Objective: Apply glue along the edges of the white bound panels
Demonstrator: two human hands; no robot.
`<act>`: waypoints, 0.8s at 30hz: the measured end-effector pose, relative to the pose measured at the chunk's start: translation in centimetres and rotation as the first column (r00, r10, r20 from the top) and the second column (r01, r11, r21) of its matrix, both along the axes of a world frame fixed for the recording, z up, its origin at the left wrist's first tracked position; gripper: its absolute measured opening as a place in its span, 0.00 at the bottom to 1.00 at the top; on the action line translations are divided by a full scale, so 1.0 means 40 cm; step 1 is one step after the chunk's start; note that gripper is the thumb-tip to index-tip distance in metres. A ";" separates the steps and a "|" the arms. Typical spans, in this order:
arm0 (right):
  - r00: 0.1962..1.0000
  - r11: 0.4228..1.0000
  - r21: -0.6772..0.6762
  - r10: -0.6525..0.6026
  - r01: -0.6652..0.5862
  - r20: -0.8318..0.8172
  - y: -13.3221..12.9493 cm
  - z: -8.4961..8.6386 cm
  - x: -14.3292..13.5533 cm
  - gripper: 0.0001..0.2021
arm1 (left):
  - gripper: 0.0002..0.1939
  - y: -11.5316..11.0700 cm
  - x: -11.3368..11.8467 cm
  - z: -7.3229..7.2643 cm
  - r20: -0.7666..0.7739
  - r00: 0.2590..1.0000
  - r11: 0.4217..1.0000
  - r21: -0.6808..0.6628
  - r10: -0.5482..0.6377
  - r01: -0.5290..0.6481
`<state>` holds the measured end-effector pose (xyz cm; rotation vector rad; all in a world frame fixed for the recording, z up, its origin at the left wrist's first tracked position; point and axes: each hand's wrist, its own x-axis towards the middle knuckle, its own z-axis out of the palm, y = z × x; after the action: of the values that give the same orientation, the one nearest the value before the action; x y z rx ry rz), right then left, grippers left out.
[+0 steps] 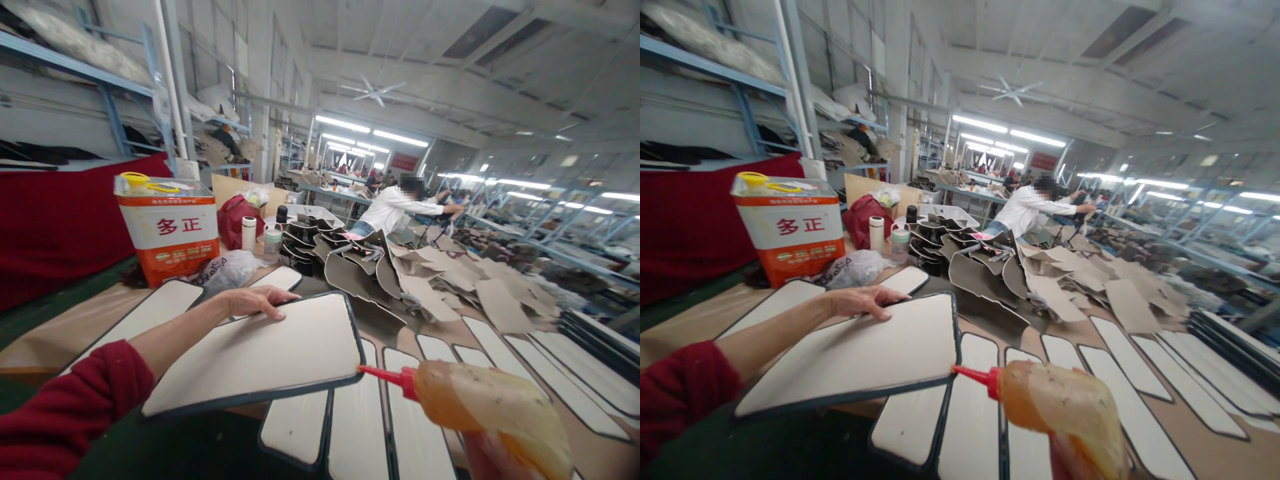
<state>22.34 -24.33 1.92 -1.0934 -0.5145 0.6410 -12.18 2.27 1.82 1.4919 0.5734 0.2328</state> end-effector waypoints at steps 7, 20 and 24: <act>0.997 0.981 0.190 -0.038 0.024 0.070 0.027 -0.113 0.096 0.45 | 0.38 -0.009 0.015 -0.029 0.034 0.997 0.997 -0.043 0.068 -0.067; 0.978 0.949 0.308 -0.119 0.062 0.170 0.041 -0.109 0.074 0.29 | 0.41 -0.039 0.052 -0.071 0.114 0.971 0.976 -0.092 0.208 -0.198; 0.965 0.933 0.342 -0.187 0.115 0.185 0.052 -0.091 0.065 0.23 | 0.40 -0.059 0.059 -0.069 0.146 0.964 0.971 -0.121 0.224 -0.207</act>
<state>24.92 -22.24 -1.72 -0.8772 -0.6897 0.2862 -9.82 -0.10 -0.93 1.2959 0.6106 0.4798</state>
